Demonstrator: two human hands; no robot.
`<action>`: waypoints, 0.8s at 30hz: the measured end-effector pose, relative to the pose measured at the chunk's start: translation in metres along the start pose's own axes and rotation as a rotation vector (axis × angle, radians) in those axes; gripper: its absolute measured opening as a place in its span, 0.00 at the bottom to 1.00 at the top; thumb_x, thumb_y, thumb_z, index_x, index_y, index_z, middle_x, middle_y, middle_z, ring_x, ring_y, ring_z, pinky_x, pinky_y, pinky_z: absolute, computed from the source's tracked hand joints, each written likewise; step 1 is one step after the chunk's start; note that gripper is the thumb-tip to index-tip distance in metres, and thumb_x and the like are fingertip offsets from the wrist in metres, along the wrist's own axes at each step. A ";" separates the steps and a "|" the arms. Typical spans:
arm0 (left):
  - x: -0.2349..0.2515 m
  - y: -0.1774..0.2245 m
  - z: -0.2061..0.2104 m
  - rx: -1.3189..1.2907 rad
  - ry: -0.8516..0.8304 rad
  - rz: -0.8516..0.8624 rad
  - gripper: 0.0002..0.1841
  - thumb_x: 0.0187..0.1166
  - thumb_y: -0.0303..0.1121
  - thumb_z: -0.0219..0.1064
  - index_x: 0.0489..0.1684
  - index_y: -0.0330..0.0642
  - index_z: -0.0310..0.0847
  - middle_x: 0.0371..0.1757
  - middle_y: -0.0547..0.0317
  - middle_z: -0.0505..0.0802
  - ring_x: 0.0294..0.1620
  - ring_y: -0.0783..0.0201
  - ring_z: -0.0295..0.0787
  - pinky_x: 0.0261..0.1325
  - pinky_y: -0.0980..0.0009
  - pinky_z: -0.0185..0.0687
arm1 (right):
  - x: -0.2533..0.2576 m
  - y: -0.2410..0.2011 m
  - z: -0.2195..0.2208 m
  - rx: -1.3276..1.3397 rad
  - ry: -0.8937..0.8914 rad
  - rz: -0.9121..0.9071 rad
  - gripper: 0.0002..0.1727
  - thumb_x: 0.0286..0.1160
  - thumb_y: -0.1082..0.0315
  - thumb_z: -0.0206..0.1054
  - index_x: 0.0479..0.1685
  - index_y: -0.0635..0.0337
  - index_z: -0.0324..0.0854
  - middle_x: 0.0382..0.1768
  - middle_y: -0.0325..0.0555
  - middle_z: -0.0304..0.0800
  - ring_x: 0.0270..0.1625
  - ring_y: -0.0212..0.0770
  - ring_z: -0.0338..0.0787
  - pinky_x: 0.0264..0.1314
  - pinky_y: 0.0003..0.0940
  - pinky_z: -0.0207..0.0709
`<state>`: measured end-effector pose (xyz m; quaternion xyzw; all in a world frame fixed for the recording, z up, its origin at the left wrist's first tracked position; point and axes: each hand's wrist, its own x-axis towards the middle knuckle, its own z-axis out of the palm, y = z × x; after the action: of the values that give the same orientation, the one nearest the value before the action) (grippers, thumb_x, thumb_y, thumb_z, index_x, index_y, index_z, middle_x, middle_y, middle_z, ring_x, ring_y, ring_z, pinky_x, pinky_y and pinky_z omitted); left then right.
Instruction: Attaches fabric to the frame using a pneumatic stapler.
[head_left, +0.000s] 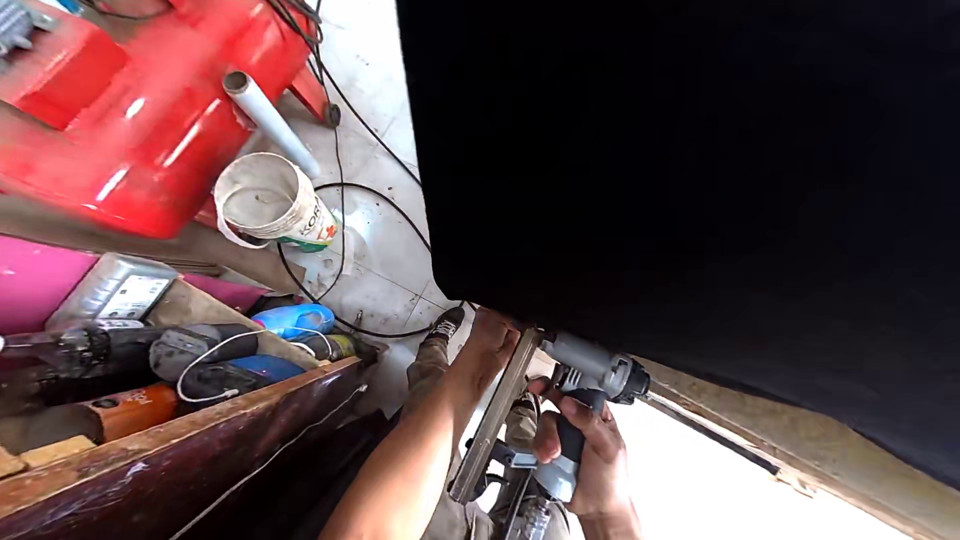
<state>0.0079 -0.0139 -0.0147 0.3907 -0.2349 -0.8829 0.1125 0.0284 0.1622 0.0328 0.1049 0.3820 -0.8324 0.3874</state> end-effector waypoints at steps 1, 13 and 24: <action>0.000 0.002 -0.001 0.028 -0.025 0.043 0.11 0.79 0.15 0.58 0.47 0.42 0.77 0.34 0.64 0.90 0.35 0.73 0.88 0.43 0.74 0.88 | 0.004 0.004 0.001 0.016 0.004 0.007 0.15 0.77 0.65 0.68 0.56 0.65 0.78 0.53 0.70 0.92 0.17 0.46 0.89 0.19 0.37 0.86; 0.017 0.005 -0.003 0.063 -0.139 0.162 0.18 0.68 0.10 0.66 0.48 0.45 0.79 0.38 0.65 0.93 0.39 0.72 0.91 0.48 0.72 0.90 | -0.002 0.024 0.016 0.034 0.091 -0.119 0.15 0.77 0.65 0.68 0.56 0.65 0.81 0.52 0.70 0.92 0.16 0.45 0.89 0.18 0.38 0.86; 0.015 0.007 -0.002 0.297 -0.058 0.256 0.19 0.61 0.09 0.67 0.41 0.46 0.80 0.32 0.74 0.90 0.35 0.82 0.87 0.42 0.82 0.86 | 0.014 0.020 0.021 -0.014 0.171 -0.052 0.12 0.80 0.69 0.55 0.55 0.67 0.75 0.47 0.68 0.93 0.15 0.44 0.87 0.17 0.36 0.84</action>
<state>-0.0003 -0.0265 -0.0214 0.3445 -0.4136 -0.8278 0.1582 0.0353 0.1311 0.0294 0.1632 0.4221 -0.8275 0.3324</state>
